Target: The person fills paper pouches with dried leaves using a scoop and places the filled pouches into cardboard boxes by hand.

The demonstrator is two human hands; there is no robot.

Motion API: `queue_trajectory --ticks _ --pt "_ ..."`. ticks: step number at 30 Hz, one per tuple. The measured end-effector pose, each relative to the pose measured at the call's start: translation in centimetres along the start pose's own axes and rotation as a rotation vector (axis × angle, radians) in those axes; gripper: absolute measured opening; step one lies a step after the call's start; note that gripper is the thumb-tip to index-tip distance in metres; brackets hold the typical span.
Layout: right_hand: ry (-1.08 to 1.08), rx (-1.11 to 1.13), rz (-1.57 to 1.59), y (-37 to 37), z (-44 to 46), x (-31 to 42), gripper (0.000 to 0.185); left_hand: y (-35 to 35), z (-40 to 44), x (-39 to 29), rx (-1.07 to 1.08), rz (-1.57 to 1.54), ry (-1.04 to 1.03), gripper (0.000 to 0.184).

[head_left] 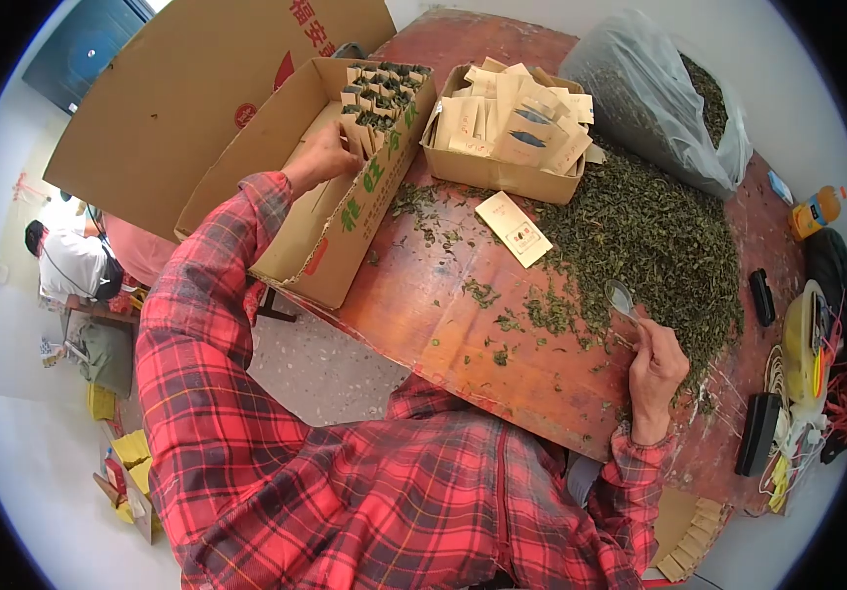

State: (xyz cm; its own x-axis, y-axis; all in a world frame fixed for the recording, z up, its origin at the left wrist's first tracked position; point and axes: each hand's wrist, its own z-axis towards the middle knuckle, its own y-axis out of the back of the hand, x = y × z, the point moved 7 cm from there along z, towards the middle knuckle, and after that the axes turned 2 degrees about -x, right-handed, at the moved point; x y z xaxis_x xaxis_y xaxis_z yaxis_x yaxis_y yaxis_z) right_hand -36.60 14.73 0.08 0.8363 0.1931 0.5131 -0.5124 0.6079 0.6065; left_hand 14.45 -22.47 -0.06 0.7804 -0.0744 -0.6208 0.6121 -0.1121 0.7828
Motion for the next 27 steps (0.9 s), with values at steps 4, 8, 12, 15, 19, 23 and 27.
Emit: queue_trajectory --ticks 4,8,12,15,19,23,27 --pt "0.014 -0.005 -0.004 0.0 0.0 -0.1 0.012 0.7 -1.5 -1.9 0.003 0.018 0.024 0.069" --pt "-0.033 0.006 0.025 0.0 0.1 0.1 0.014 1.3 -1.8 -1.9 -0.012 0.045 0.050 0.077" --pt "-0.075 0.015 0.037 -0.1 0.0 -0.2 0.015 1.6 -1.7 -1.6 -0.015 0.100 0.067 0.084" --pt "0.008 0.006 -0.004 0.0 0.2 0.1 0.014 1.8 1.2 2.0 0.017 0.083 -0.014 0.085" --pt "0.044 -0.007 -0.029 0.3 0.5 0.7 0.014 6.2 -4.1 -8.4 -0.162 0.370 -0.368 0.055" --pt "0.016 -0.016 -0.014 0.2 0.4 0.7 0.013 6.6 -13.5 -19.5 -0.238 0.190 -0.515 0.040" --pt "0.013 -0.020 -0.013 0.1 0.3 0.5 0.013 -0.5 -23.6 -24.7 -0.029 0.101 -0.615 0.040"
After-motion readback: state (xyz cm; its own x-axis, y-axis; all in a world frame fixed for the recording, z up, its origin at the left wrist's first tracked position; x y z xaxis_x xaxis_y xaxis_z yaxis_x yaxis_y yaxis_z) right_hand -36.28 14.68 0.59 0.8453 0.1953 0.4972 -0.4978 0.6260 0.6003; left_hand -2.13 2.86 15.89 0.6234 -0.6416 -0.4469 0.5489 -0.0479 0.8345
